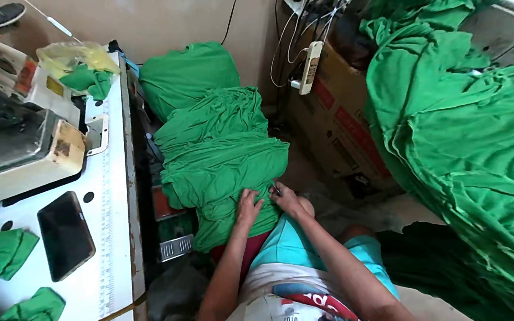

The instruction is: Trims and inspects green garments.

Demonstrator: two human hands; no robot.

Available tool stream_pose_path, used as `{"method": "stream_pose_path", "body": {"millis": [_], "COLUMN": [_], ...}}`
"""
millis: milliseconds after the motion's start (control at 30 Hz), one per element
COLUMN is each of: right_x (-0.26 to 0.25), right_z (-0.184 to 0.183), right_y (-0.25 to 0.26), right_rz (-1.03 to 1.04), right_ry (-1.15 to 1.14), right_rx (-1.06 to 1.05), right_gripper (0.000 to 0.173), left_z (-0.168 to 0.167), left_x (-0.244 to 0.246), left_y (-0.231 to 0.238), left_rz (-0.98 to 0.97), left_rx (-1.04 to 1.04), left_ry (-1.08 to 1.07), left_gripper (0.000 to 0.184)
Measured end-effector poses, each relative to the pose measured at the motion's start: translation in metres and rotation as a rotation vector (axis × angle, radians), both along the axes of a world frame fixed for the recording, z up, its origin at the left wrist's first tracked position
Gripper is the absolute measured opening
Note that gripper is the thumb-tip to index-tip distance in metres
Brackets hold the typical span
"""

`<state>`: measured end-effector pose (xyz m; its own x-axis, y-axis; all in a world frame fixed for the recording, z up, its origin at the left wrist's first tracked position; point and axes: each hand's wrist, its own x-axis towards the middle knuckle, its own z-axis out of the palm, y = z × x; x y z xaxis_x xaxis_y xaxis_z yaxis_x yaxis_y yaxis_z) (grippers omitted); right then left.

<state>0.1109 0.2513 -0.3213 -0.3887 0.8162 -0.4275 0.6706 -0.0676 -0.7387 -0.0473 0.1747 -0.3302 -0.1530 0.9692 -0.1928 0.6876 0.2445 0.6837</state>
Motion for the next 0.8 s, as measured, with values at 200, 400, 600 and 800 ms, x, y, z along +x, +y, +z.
{"method": "stream_pose_path", "body": {"millis": [200,400,600,800], "right_x": [0.008,-0.004,-0.002,-0.009], "right_z": [-0.001,0.004,-0.005,-0.006], "right_y": [-0.009,-0.019,-0.03,-0.031], "right_rz": [-0.039,-0.084,0.155,0.259], "right_ry": [0.174,-0.005,0.096,0.069], "right_rx": [0.088,0.214,0.428,0.472], "right_gripper": [0.027,0.031,0.038,0.024], "left_z": [0.005,0.005,-0.002,0.0], "left_x": [-0.013,-0.026,-0.031,-0.028], "left_y": [0.0,-0.002,-0.004,-0.003], "left_rz": [0.013,0.008,0.059,0.074], "left_rx": [-0.031,-0.082,-0.08,-0.114], "left_ry": [-0.071,-0.456,-0.599,-0.573], "left_gripper": [0.032,0.031,0.04,0.039]}}
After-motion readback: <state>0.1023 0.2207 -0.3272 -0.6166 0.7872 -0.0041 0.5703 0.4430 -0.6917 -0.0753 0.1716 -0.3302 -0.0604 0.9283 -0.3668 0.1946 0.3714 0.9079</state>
